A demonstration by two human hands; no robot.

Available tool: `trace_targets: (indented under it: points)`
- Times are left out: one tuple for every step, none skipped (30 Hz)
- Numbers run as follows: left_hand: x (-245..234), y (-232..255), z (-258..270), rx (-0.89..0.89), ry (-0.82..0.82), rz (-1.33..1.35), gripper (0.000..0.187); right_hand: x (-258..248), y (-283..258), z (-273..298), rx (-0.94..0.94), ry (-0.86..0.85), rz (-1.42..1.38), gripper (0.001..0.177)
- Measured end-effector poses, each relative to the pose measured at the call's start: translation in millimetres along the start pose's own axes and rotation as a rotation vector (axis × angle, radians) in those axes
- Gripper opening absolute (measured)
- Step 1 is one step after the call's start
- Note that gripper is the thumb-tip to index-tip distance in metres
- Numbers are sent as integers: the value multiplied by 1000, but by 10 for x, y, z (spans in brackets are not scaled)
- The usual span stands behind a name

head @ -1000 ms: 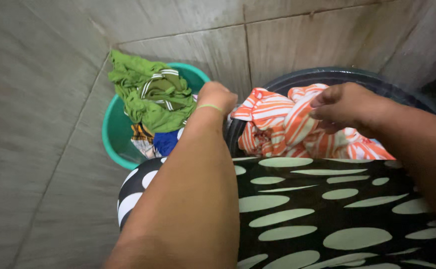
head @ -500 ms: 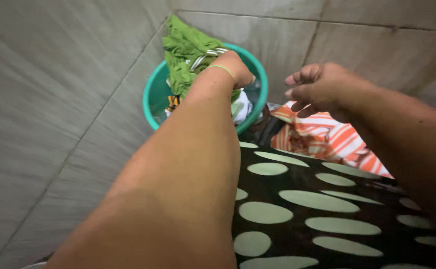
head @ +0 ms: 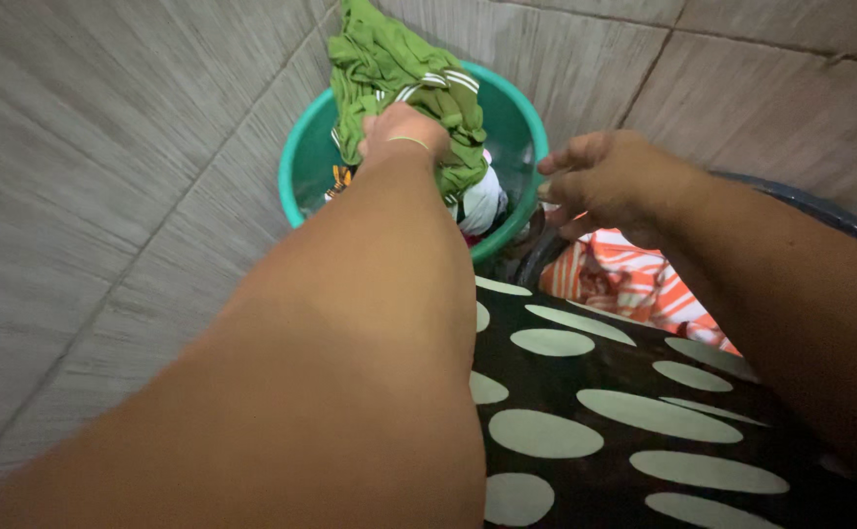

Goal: The person sits on the floor and washes clothes by hand in a black basin. They fill the basin with water from a wall tap, then place multiple garments into the water one by one, including a white cloth, a brown item, a yellow cloth, a dark garment, a blue towel, an orange-and-white striped cloth, a green shirt, a beige item, a black-and-white piece, a blue item, a dark garment, a red cloth, and a plaid shirt.

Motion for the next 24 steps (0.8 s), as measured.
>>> trace_targets:
  points:
    - [11,-60,-9,-49,25,78,78,16,24,-19,3,-10,1,38]
    - [27,-123,-20,-98,50,156,83,35,49,-43,6,-21,1,39]
    - [48,-135,-52,-85,39,137,87,50,73,-70,7,-30,-1,39]
    - [71,-147,-87,-71,27,117,92,53,103,-96,14,-28,5,39]
    - [100,-163,-120,-60,15,100,96,59,132,-119,21,-27,13,40]
    - [132,-180,-152,-49,9,91,95,61,161,-137,28,-26,21,40]
    - [158,-204,-185,-38,6,83,93,64,187,-154,37,-26,8,40]
    - [188,-223,-223,-27,2,74,92,67,209,-166,46,-26,-5,40]
    - [205,-252,-270,-32,19,83,89,74,215,-181,54,-26,-19,40]
    - [229,-287,-316,-36,37,92,86,87,211,-197,58,-20,-11,40]
    - [257,-330,-364,-40,54,101,84,102,209,-209,61,-14,-3,41]
    - [282,-373,-412,-41,78,100,80,102,212,-211,64,-8,4,41]
    - [309,-407,-460,-39,102,96,77,104,212,-210,59,-15,-10,41]
    - [333,-433,-508,-36,126,93,74,111,210,-215,53,-21,-23,41]
    - [337,-438,-562,-2,145,76,64,103,213,-216,48,-23,-38,41]
    - [320,-450,-605,32,164,59,54,89,221,-216,47,-15,-46,41]
    - [309,-434,-626,66,183,42,45,76,235,-214,46,-8,-55,41]
    - [321,-428,-626,71,164,47,41,60,251,-203,45,0,-63,40]
    - [300,-435,-606,73,149,53,39,50,270,-190,62,4,-52,40]
    - [258,-418,-572,74,133,60,36,35,291,-166,78,8,-40,40]
    - [260,-346,-545,81,17,72,32,25,301,-148,91,10,-31,40]
    - [268,-236,-491,88,-98,84,28,20,284,-128,69,9,-35,43]
    - [289,-127,-401,97,-215,97,25,20,263,-101,47,9,-38,45]
    - [274,21,-292,156,-266,174,20,18,242,-69,25,10,-41,48]
Point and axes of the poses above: each hand's wrist, its own z-axis away from the middle knuckle, its own x-axis out of the palm, y = z × x, the point moved 7 cm from there along -z, towards the middle knuckle, and after that the axes turned 7 degrees about x, right-handed, at the moved point
